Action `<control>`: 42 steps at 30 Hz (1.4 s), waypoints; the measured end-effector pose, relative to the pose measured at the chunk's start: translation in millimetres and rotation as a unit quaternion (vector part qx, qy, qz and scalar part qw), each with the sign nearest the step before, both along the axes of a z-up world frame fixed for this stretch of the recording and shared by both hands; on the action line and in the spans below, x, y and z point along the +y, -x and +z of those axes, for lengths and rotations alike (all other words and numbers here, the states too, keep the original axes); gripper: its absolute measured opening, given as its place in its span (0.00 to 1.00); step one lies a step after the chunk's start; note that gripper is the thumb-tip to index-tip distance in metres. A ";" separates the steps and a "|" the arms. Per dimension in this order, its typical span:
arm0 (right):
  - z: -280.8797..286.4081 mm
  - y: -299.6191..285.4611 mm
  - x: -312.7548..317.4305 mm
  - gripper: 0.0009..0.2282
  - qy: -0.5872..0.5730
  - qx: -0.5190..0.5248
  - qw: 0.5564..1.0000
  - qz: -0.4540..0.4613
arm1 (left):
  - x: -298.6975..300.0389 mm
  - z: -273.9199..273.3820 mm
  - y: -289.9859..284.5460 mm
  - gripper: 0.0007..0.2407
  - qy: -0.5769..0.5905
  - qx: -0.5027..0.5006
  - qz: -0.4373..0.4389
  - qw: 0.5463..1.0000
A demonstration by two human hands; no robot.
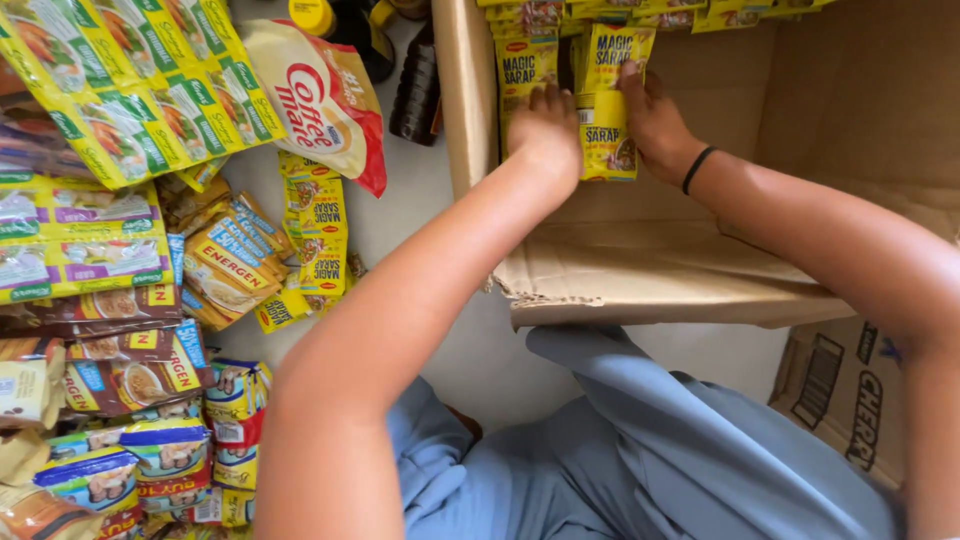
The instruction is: Packing various grocery sachets and bottles from a pile on the floor into cardboard boxes.
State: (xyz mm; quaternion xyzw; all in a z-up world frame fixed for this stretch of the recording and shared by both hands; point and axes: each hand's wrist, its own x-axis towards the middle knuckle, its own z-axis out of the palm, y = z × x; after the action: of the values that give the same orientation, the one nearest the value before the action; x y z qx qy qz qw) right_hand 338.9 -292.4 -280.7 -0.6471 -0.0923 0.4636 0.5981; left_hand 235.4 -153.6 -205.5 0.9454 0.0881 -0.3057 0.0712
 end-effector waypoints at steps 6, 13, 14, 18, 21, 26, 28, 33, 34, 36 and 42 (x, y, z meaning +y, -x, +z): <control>-29.1 -4.1 9.8 0.24 0.071 -0.102 0.992 0.019 | 3.1 -43.9 -5.2 0.43 -0.149 0.144 0.012 0.978; -0.3 -25.9 2.1 0.24 0.100 -0.058 0.987 0.113 | 13.4 -49.8 18.7 0.56 -0.104 0.030 0.016 0.994; 6.5 -29.3 -2.3 0.24 0.102 -0.055 0.987 0.110 | 14.6 -49.8 20.6 0.56 -0.102 0.032 0.013 0.994; 20.2 -37.2 -16.3 0.23 0.186 -0.038 0.938 0.290 | 22.1 -42.1 17.1 0.60 -0.113 -0.035 -0.006 0.993; 2.1 -29.2 -26.3 0.26 0.113 -0.034 0.943 0.310 | 23.7 -43.5 14.0 0.61 -0.115 -0.038 -0.015 0.993; 30.1 -32.7 -24.0 0.29 0.088 -0.107 0.946 0.294 | 28.5 -37.2 13.6 0.61 -0.098 -0.054 -0.003 0.994; 71.6 -39.7 -16.7 0.40 0.221 -0.251 0.866 0.372 | 27.7 -30.1 15.4 0.62 -0.079 -0.051 -0.012 0.996; 95.7 -40.9 -8.4 0.45 0.147 -0.485 0.759 0.408 | 24.5 -26.6 11.7 0.62 -0.153 -0.013 -0.024 0.988; 93.0 -37.8 -6.6 0.47 0.121 -0.504 0.745 0.419 | 23.8 -32.2 11.1 0.62 -0.158 0.009 -0.018 0.987; 90.7 -33.7 -1.9 0.48 0.131 -0.511 0.736 0.424 | 17.8 -41.4 10.1 0.61 -0.155 0.013 0.008 0.988; 96.6 -29.1 7.4 0.51 0.164 -0.560 0.696 0.418 | 6.3 -117.4 10.0 0.52 -0.257 -0.059 0.033 0.964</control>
State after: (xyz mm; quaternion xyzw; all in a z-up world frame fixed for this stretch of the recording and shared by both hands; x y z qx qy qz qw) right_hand 368.0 -285.0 -184.0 -0.7697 -0.5938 0.2253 0.0648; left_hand 225.4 -147.3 -322.9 0.9448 0.1908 -0.2142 -0.1585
